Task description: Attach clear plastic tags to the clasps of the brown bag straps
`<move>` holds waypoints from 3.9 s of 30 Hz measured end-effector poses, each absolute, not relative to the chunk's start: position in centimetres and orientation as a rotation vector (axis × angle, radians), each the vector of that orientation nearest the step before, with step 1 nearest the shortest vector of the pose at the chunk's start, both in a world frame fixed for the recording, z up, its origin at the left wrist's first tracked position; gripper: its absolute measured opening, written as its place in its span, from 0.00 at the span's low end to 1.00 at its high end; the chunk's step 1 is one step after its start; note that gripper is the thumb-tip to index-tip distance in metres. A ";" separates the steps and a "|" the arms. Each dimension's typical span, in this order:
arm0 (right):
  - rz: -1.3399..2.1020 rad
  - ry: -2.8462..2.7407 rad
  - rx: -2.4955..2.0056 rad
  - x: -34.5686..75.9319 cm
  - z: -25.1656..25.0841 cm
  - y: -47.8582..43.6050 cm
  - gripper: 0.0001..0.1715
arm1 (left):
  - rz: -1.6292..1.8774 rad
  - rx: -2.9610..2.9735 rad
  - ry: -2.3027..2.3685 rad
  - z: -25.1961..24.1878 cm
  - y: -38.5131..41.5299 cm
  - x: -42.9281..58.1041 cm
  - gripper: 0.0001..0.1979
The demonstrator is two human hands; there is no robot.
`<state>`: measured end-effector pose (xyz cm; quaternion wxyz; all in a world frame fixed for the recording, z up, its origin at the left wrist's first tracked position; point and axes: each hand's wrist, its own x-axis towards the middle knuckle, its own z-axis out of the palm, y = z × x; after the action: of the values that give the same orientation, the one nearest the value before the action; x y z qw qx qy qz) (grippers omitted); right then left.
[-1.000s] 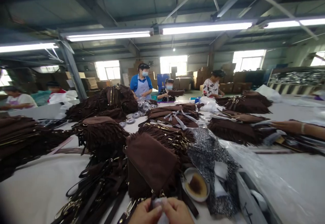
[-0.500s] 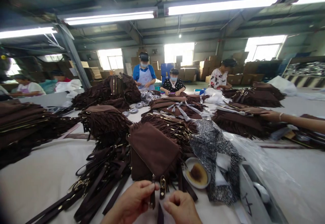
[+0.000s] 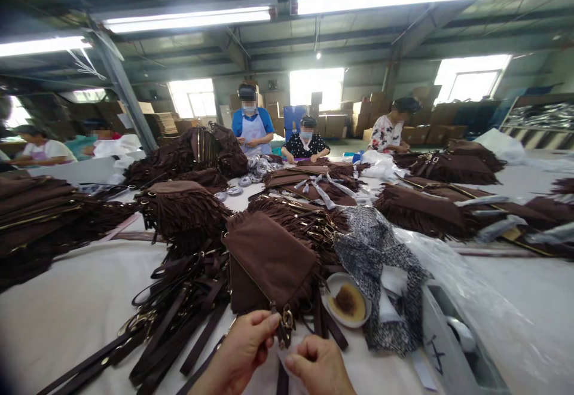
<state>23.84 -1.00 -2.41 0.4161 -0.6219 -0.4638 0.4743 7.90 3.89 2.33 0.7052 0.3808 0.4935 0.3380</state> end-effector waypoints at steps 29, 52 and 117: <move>1.188 -1.213 -1.568 23.6 -0.4 -1.2 0.11 | 0.751 0.833 1.162 2.9 3.9 8.6 0.23; 1.276 -1.080 -1.519 23.6 -1.3 -1.3 0.14 | 0.751 0.864 1.145 1.9 3.9 8.7 0.20; 0.002 -2.461 -1.318 21.9 1.2 6.2 0.09 | 0.843 1.442 1.458 -0.5 4.6 5.9 0.14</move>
<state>21.94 6.20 1.23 0.1743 -0.4649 -0.8681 0.0008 5.93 4.61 -0.50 0.4462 0.5820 0.5885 0.3404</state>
